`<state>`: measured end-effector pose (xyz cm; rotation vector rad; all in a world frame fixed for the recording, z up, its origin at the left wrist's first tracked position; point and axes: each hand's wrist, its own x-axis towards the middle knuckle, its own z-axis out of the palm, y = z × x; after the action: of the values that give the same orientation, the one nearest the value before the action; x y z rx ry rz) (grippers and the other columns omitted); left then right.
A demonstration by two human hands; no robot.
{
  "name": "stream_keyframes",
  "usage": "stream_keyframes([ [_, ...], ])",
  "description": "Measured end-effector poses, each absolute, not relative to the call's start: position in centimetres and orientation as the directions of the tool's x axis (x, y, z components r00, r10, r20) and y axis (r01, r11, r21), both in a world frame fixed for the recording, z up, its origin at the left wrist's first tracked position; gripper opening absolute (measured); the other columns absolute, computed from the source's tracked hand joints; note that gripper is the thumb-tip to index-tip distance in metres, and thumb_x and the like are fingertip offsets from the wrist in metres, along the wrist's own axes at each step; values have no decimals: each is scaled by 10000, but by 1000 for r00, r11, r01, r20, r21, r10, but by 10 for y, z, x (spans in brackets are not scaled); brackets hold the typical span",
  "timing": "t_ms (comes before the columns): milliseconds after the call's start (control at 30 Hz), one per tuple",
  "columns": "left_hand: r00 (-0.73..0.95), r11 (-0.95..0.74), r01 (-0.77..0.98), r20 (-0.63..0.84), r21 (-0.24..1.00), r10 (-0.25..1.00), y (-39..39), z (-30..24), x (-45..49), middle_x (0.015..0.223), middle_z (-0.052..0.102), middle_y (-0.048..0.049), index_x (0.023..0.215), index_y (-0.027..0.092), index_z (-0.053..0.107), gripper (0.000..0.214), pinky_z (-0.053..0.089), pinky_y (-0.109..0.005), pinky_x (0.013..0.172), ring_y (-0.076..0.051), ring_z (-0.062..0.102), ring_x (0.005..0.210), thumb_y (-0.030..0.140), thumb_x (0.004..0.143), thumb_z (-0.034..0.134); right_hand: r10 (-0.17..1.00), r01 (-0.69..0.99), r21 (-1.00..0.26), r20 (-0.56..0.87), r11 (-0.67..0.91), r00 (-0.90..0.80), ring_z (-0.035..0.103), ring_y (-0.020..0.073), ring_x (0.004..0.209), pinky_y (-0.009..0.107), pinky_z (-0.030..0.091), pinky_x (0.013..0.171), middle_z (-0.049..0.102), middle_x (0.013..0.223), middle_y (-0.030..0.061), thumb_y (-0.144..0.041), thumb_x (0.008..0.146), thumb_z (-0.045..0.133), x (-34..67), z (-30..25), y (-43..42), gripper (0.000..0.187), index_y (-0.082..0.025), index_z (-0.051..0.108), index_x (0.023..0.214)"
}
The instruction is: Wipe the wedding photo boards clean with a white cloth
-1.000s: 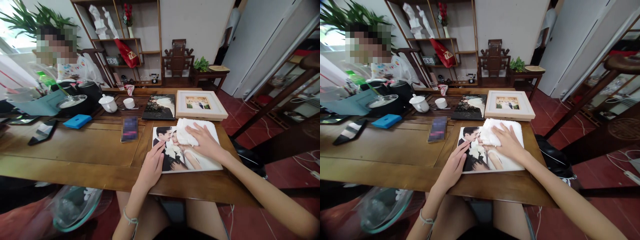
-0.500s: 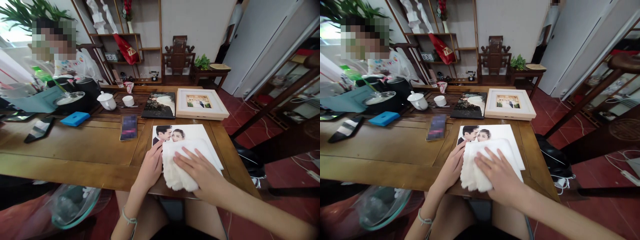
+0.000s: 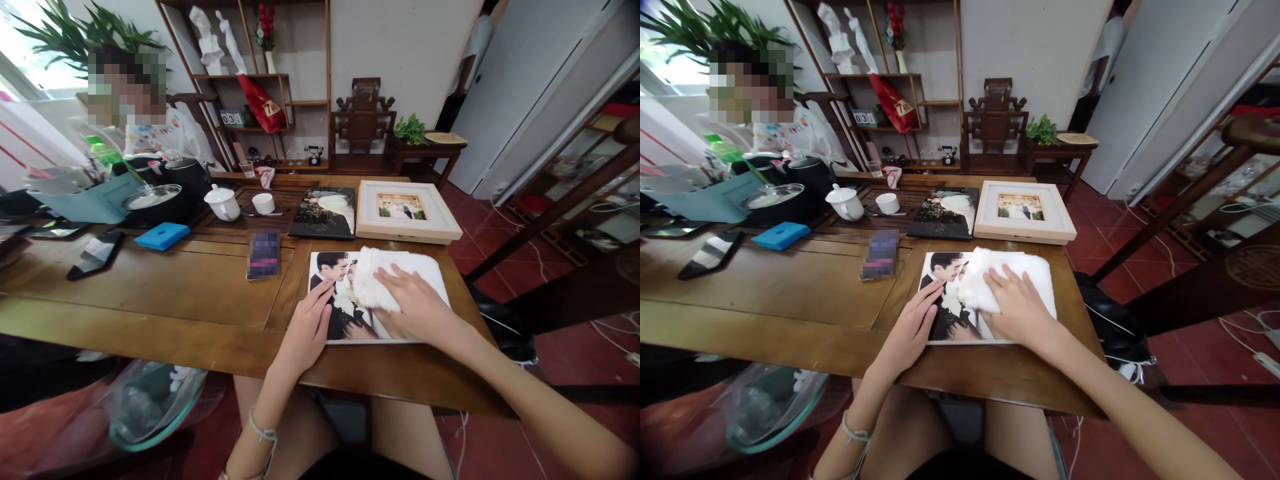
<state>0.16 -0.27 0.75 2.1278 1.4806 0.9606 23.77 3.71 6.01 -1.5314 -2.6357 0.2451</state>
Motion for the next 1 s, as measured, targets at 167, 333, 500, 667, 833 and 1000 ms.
stream_keyframes([
  [167, 220, -393, 661, 336, 640, 916, -3, 8, 2, 1465, 470, -112, 1383, 190, 476, 415, 327, -475, 1158, -233, 400, 1387, 259, 1001, 328, 714, 723, -236, -138, 649, -686, 215, 325, 1440, 586, 294, 1123, 324, 1536, 61, -32, 540, 478, 249, 76, -34, 963, -204, 364, 1480],
  [333, 219, -386, 662, 327, 642, 919, -2, 7, 1, 1477, 452, -118, 1396, 181, 460, 424, 323, -477, 1161, -233, 402, 1384, 263, 1003, 323, 651, 650, -368, -140, 665, -746, 225, 257, 1444, 530, 235, 1164, 351, 1523, -24, -21, 552, 469, 263, 80, -18, 954, -295, 388, 1462],
  [500, 227, -407, 655, 348, 637, 910, -2, 5, 1, 1468, 463, -118, 1391, 190, 467, 419, 326, -483, 1158, -230, 403, 1382, 258, 1006, 318, 669, 597, -406, 52, 692, -741, 260, 255, 1433, 544, 192, 1162, 419, 1495, 6, -74, 655, 534, 262, 62, 49, 810, -293, 440, 1429],
  [667, 222, -404, 646, 346, 648, 911, -3, 6, 1, 1465, 468, -115, 1392, 201, 470, 421, 336, -491, 1150, -234, 422, 1368, 262, 1006, 313, 716, 629, -365, 183, 686, -674, 289, 261, 1423, 554, 209, 1151, 451, 1476, 46, -151, 772, 538, 249, 50, 90, 681, -268, 430, 1434],
  [833, 217, -385, 651, 325, 654, 920, -3, 5, 1, 1476, 453, -114, 1387, 187, 476, 422, 334, -468, 1155, -230, 399, 1386, 267, 1005, 316, 773, 710, -350, 75, 612, -630, 288, 288, 1420, 551, 212, 1161, 460, 1465, 93, -231, 825, 511, 246, 63, 69, 628, -197, 421, 1446],
  [1000, 222, -387, 658, 325, 646, 919, -3, 6, 2, 1475, 458, -112, 1388, 188, 474, 419, 330, -480, 1155, -232, 396, 1388, 265, 1007, 318, 691, 693, -339, -147, 637, -707, 276, 279, 1423, 504, 261, 1165, 402, 1498, 18, -53, 632, 495, 257, 89, -3, 836, -245, 433, 1443],
])
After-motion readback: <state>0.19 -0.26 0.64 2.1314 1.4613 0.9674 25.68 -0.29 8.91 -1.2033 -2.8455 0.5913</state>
